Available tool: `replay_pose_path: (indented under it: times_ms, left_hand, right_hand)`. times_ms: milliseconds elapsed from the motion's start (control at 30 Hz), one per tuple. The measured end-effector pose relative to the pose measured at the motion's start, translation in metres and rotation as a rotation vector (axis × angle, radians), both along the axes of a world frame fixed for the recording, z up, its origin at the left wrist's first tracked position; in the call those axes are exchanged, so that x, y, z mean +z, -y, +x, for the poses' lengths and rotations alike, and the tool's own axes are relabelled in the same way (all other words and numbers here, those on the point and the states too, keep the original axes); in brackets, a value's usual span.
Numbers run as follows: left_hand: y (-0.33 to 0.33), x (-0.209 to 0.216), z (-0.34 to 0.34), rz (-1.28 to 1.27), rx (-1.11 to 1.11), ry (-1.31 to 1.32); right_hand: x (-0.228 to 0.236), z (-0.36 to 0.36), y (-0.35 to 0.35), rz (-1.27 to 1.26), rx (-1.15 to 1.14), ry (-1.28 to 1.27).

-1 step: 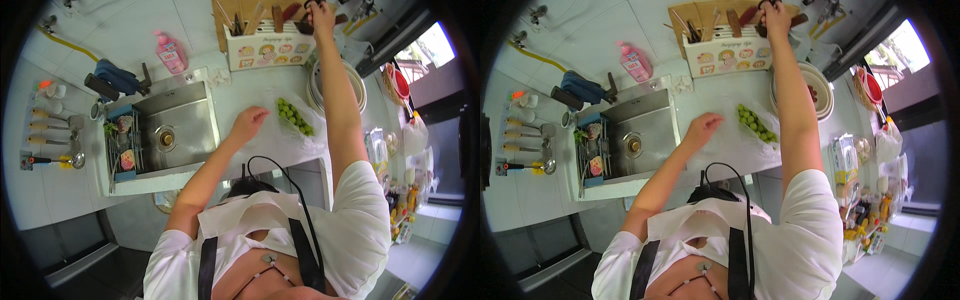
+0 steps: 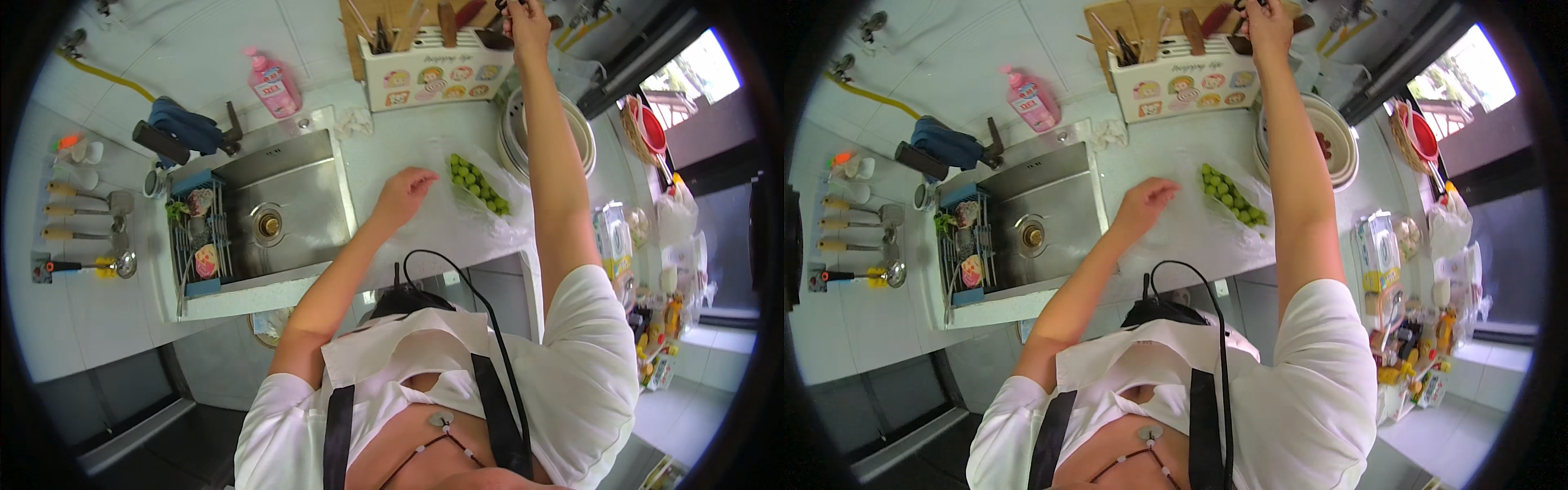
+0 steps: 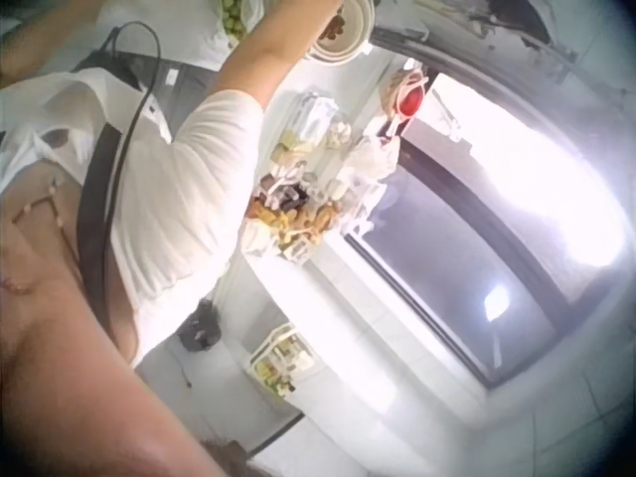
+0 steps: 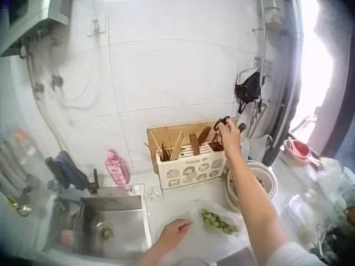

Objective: The person rinses a rice cooker pot in the sink, places it on a stovetop burner, and covers it with a lid. They then wash a cleaning cloth in the sink, retrieve a bag of grapes from the refrigerator, and use scissors to trim individual grapes into a container at the sink.

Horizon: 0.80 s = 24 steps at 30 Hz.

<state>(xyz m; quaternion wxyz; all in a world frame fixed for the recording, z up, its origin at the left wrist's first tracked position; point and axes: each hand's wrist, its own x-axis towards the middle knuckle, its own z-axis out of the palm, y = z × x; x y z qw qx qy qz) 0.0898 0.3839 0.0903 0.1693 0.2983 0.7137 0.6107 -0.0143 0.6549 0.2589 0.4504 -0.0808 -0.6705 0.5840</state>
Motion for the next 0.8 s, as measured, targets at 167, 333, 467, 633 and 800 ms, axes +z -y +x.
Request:
replay_pose_path:
  times_ms: [167, 333, 467, 633, 800]
  left_hand:
    - [-0.008, 0.010, 0.001, 0.072, -0.036, 0.122]
    - [-0.021, 0.012, 0.014, 0.110, -0.227, 0.715]
    - [-0.033, -0.001, 0.031, 0.221, -0.293, 1.165]
    - [-0.042, 0.006, 0.057, 0.273, -0.332, 1.256]
    - [-0.046, 0.002, 0.060, 0.399, -0.285, 1.052]
  right_hand:
    - [-0.007, 0.130, 0.058, -0.061, 0.100, 0.050]
    - [-0.091, 0.254, 0.111, 0.366, 0.023, 0.417]
    - [-0.101, 0.296, 0.141, 0.807, 0.108, 0.560]
    - [-0.115, 0.311, 0.156, 0.874, 0.168, 0.677]
    - [-0.130, 0.303, 0.162, 0.397, 0.070, 0.570]
